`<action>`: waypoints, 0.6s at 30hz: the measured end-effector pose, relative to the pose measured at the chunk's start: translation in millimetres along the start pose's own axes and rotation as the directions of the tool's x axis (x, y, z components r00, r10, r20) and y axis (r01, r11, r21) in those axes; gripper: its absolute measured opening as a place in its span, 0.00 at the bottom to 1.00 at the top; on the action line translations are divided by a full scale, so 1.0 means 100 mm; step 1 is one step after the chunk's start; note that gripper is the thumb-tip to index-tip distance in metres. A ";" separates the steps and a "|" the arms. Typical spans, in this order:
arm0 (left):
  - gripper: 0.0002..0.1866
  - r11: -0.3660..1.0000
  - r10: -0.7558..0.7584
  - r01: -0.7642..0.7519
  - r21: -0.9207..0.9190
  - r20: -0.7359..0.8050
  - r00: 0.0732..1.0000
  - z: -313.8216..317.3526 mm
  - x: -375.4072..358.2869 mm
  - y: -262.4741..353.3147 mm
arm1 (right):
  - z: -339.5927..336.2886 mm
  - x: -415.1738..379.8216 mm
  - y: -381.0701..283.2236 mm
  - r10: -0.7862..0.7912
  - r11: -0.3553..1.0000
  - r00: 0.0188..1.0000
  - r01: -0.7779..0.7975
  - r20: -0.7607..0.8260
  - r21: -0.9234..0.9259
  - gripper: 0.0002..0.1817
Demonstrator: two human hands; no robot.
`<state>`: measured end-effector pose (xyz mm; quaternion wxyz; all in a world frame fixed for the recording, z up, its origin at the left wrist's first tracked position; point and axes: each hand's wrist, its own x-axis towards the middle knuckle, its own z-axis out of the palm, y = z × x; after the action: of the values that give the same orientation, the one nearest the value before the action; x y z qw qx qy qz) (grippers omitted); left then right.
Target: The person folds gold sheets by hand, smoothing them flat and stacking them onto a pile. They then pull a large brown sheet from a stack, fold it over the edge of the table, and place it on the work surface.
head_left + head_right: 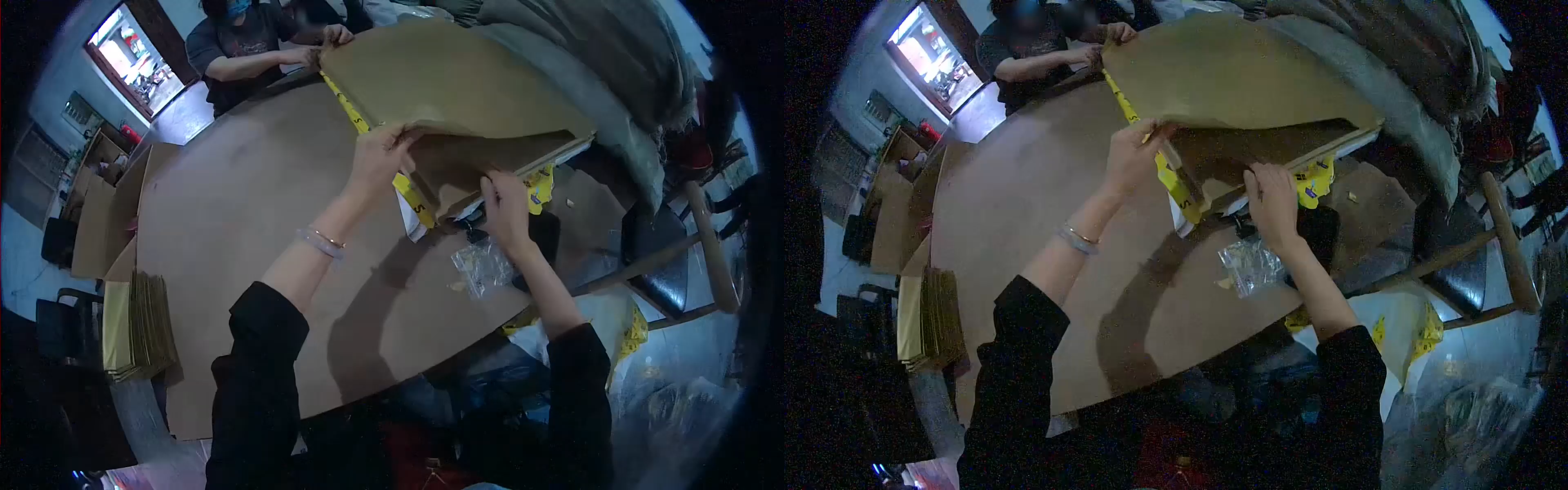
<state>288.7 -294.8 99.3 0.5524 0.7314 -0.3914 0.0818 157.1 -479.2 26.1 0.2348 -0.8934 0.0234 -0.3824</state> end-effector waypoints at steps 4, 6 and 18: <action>0.11 0.992 0.068 -0.066 0.105 -0.011 0.998 -0.43 -0.38 -0.13 | 0.17 -0.22 0.57 0.121 0.977 0.993 -0.118 0.007 -0.179 0.14; 0.11 0.976 -0.007 -0.018 0.216 0.116 0.993 -0.64 -0.67 -0.12 | 0.09 -0.22 0.66 0.413 0.902 0.908 -0.419 0.070 0.105 0.20; 0.13 0.898 -0.333 0.283 0.338 0.099 0.938 -1.82 -3.15 0.60 | -0.42 -0.57 0.33 0.320 -0.192 0.688 -0.626 0.651 0.756 0.35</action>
<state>91.8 11.1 38.7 0.4009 0.8678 -0.2937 -0.0018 92.1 -512.4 -1.7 0.8953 -0.4354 0.0682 -0.0646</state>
